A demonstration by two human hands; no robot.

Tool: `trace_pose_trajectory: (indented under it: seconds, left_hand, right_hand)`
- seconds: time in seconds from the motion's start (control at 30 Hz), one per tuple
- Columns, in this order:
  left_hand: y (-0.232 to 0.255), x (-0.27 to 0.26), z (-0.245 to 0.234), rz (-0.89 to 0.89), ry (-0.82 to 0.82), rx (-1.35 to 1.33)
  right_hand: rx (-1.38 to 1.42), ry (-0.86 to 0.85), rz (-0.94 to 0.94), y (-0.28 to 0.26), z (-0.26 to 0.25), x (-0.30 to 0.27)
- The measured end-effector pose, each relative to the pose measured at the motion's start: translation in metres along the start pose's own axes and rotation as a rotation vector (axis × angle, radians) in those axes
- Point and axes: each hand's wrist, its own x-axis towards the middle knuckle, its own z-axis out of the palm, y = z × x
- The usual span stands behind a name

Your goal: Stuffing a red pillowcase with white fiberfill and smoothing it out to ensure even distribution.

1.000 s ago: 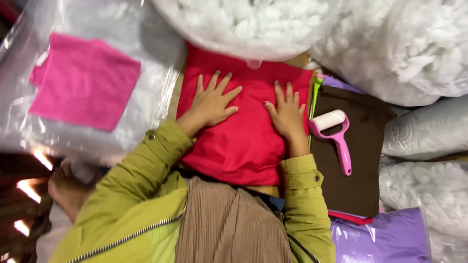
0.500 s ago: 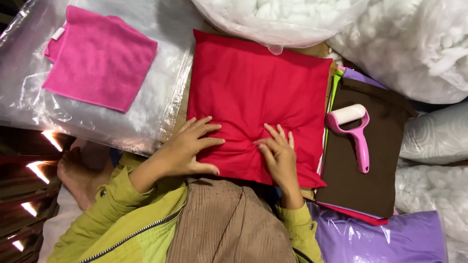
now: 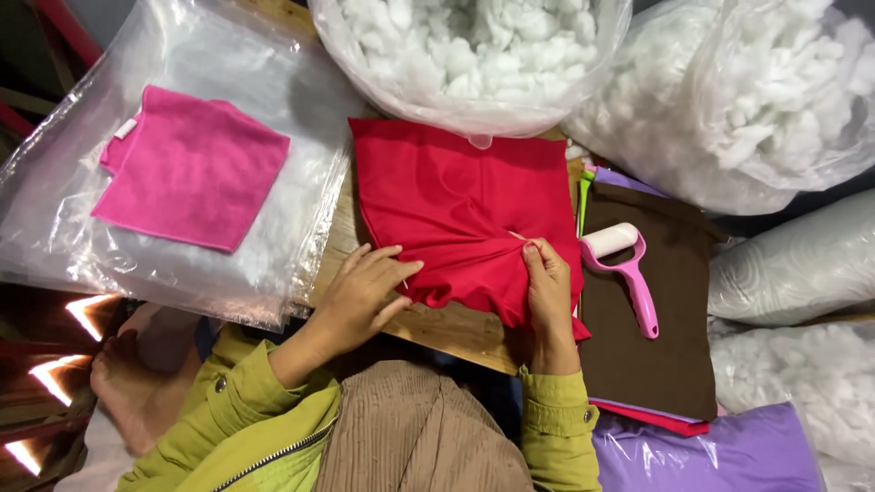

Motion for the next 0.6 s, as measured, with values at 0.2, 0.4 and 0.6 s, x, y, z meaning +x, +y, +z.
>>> trace_pose_trajectory:
  seconds: [0.2,0.4,0.6]
  left_hand:
    - [0.005,0.002,0.004,0.041,0.172,-0.034]
    - [0.03,0.004,-0.015,0.057,0.269,-0.131]
    - [0.095,0.014,-0.076,0.219,0.244,-0.645]
  right_hand:
    - [0.227,0.019,0.06,0.019,-0.014,-0.004]
    - [-0.29,0.066,-0.223,-0.046,-0.009,-0.041]
    - [-0.514,0.036,-0.836,-0.096,0.015,-0.108]
